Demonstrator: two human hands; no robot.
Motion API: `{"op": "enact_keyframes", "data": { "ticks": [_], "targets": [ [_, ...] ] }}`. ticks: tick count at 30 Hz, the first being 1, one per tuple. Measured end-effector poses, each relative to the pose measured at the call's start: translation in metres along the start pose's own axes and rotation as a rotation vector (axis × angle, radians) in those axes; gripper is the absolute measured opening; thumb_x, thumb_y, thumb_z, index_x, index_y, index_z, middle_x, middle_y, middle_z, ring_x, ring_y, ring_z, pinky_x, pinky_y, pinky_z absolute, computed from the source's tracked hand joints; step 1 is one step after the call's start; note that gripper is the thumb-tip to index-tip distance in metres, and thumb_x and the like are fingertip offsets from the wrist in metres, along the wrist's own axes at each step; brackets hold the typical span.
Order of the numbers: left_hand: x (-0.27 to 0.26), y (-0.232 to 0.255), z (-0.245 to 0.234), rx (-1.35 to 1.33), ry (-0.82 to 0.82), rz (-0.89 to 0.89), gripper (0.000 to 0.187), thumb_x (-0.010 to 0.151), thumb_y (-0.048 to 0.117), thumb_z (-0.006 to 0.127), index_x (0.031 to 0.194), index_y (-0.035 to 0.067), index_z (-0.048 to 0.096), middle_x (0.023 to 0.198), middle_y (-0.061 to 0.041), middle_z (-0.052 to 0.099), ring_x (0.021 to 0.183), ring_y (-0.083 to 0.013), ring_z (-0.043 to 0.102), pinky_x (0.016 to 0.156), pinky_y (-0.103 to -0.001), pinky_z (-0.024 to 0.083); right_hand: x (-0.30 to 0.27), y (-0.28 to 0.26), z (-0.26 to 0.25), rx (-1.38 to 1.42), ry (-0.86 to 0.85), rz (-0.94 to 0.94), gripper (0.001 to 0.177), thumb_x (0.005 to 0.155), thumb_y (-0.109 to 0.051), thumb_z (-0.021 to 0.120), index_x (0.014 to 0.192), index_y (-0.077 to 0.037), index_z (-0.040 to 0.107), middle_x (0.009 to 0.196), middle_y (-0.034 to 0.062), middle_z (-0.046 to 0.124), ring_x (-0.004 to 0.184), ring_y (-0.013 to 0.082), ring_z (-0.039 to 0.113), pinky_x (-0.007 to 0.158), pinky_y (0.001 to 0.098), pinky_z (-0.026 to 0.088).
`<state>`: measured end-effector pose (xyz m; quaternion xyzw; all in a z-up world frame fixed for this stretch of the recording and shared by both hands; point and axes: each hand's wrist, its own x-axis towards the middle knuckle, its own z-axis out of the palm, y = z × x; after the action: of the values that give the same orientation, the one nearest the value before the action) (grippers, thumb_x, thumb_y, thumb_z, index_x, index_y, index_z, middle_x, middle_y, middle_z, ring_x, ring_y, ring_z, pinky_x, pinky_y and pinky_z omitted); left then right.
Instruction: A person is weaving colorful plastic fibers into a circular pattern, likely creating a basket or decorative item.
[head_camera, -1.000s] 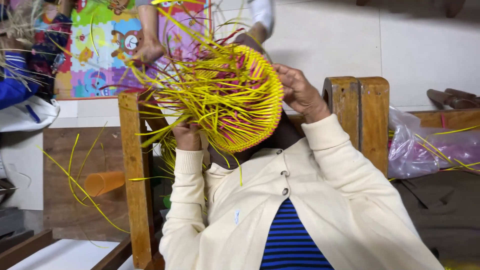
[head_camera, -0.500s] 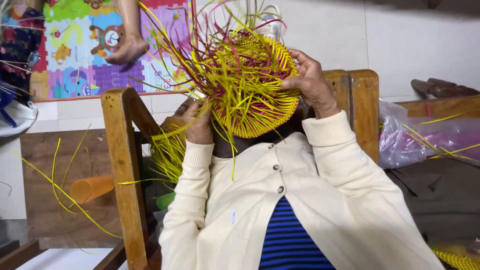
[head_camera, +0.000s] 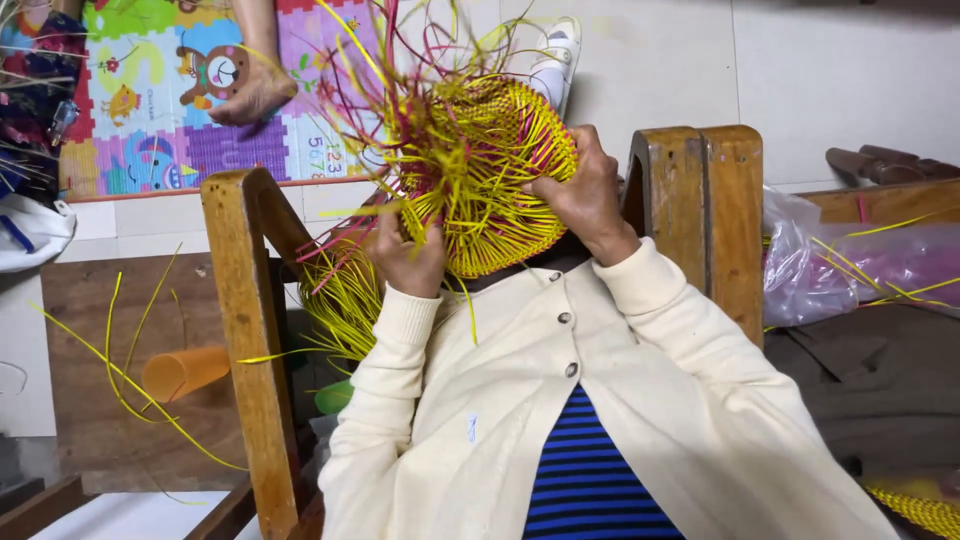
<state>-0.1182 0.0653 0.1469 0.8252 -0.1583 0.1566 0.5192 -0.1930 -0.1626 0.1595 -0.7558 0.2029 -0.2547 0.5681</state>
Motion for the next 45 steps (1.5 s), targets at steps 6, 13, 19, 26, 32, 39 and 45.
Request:
{"op": "enact_keyframes", "data": {
  "ticks": [6,13,19,26,32,39,45],
  "targets": [
    [-0.004,-0.031,0.008,-0.037,0.077,0.074,0.034,0.068,0.008,0.082,0.097,0.006,0.065,0.075,-0.017,0.069,0.074,-0.0341,0.070,0.070,-0.037,0.055,0.012,0.023,-0.001,0.375,-0.105,0.157,0.067,0.056,-0.005,0.094,0.109,0.002,0.054,0.087,0.0112,0.069,0.078,0.0139,0.066,0.071,0.0269,0.058],
    [0.005,-0.037,0.011,-0.212,-0.008,-0.061,0.030,0.069,-0.008,0.077,0.096,0.002,0.066,0.079,-0.016,0.068,0.073,-0.0295,0.069,0.070,-0.038,0.056,0.016,0.022,-0.012,0.405,-0.252,0.198,0.041,0.078,-0.019,0.078,0.113,-0.005,0.063,0.088,0.0034,0.069,0.078,0.0076,0.066,0.071,0.0220,0.056],
    [-0.005,-0.075,0.002,-0.486,-0.273,-0.275,0.028,0.077,0.011,0.079,0.101,0.004,0.066,0.080,-0.009,0.067,0.077,-0.0144,0.059,0.072,-0.032,0.055,0.016,0.035,-0.014,0.235,-0.190,0.145,0.059,0.062,-0.008,0.089,0.113,-0.003,0.059,0.092,0.0063,0.067,0.083,0.0110,0.064,0.073,0.0233,0.056],
    [-0.008,-0.062,-0.029,-0.719,-0.339,-0.552,0.055,0.080,0.001,0.075,0.127,-0.001,0.048,0.082,-0.007,0.066,0.070,-0.0110,0.065,0.064,-0.023,0.058,0.017,0.035,-0.016,0.233,-0.217,0.063,0.049,0.072,0.000,0.082,0.112,0.007,0.054,0.089,0.0175,0.067,0.077,0.0179,0.067,0.071,0.0297,0.057],
    [-0.012,-0.049,-0.019,-0.469,-0.384,-0.466,0.075,0.073,0.001,0.079,0.138,0.001,0.041,0.095,-0.018,0.064,0.082,-0.0226,0.066,0.073,-0.035,0.060,0.018,0.055,-0.012,0.373,-0.126,0.168,0.025,0.085,-0.019,0.071,0.102,-0.003,0.066,0.087,0.0086,0.070,0.077,0.0110,0.066,0.071,0.0267,0.057],
    [-0.026,-0.121,-0.010,-0.549,-0.352,-0.539,0.081,0.065,0.002,0.083,0.136,0.005,0.044,0.099,-0.020,0.066,0.081,-0.0242,0.068,0.066,-0.034,0.061,0.017,0.035,-0.004,0.577,-0.162,0.219,0.016,0.089,-0.019,0.064,0.090,-0.004,0.068,0.080,0.0107,0.070,0.071,0.0130,0.067,0.067,0.0284,0.057],
    [-0.012,-0.041,-0.007,-0.338,-0.242,-0.495,0.102,0.057,0.019,0.093,0.139,-0.003,0.038,0.115,-0.034,0.055,0.103,-0.0415,0.062,0.088,-0.045,0.056,0.008,0.000,-0.011,0.387,-0.238,0.161,0.019,0.069,-0.004,0.080,0.085,0.000,0.070,0.073,0.0102,0.069,0.067,0.0135,0.063,0.062,0.0285,0.054]
  ]
}}
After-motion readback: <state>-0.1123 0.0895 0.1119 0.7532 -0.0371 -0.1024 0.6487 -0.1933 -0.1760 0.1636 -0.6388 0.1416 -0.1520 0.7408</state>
